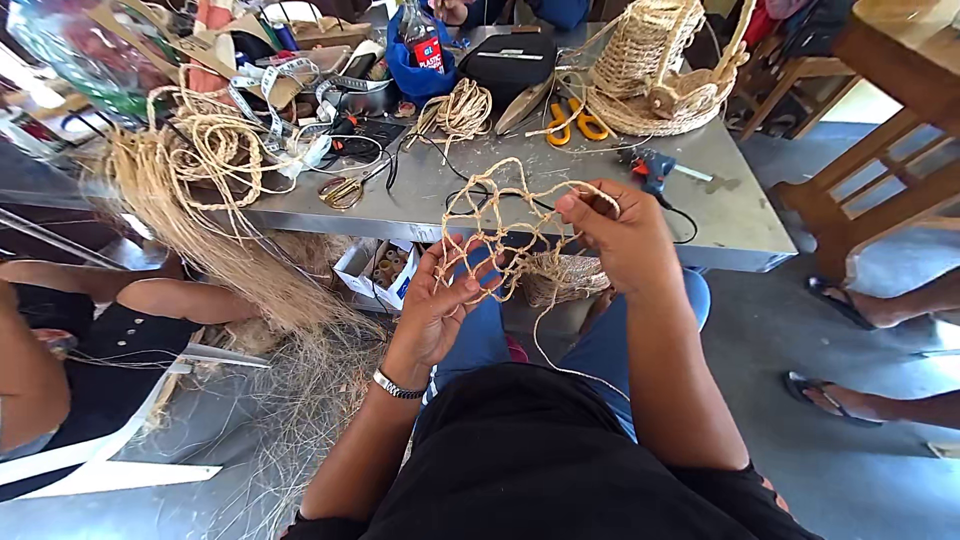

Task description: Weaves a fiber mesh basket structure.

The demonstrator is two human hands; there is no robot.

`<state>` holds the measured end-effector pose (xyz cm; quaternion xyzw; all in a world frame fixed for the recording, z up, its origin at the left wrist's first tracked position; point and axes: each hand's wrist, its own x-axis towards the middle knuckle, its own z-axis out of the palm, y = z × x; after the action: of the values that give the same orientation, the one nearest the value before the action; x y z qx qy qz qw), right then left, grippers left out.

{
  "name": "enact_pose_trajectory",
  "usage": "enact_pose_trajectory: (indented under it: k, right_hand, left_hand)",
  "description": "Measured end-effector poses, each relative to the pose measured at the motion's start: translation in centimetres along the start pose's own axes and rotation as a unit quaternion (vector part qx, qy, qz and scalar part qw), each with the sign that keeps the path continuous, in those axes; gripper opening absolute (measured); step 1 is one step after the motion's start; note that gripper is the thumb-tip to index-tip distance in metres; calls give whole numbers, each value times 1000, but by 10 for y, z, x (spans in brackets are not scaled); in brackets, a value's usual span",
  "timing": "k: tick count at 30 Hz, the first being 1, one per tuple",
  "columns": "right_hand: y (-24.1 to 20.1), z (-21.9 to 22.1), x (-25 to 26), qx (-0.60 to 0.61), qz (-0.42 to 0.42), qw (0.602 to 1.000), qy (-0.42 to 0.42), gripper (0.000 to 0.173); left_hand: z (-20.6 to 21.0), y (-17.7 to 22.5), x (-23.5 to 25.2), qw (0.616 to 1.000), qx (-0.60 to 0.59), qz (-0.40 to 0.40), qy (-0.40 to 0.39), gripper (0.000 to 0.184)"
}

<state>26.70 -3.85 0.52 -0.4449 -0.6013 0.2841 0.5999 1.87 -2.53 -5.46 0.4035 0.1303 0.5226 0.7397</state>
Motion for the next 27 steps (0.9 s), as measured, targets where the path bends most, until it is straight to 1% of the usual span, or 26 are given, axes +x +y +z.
enact_pose_trajectory:
  k: [6, 12, 17, 21, 24, 25, 27]
  right_hand:
    - [6, 0, 1, 20, 7, 1000, 10, 9]
    - [5, 2, 1, 19, 23, 1000, 1, 10]
    - [-4, -7, -1, -27, 26, 996, -86, 18]
    - [-8, -14, 0, -26, 33, 994, -101, 23]
    - [-8, -16, 1, -21, 21, 994, -108, 27]
    - [-7, -16, 2, -25, 14, 993, -118, 31]
    - [-7, -17, 4, -27, -6, 987, -159, 45]
  left_hand:
    - [4, 8, -3, 999, -9, 0, -36, 55]
    - [4, 13, -3, 1000, 3, -3, -22, 51]
    - [-4, 19, -2, 1000, 30, -10, 5, 52]
    - [-15, 23, -2, 999, 36, -24, 17, 54]
    - [-19, 23, -3, 998, 43, -44, 14, 55]
    - [-19, 24, -4, 997, 46, -55, 10, 55]
    - [-19, 25, -6, 996, 51, -77, -7, 55]
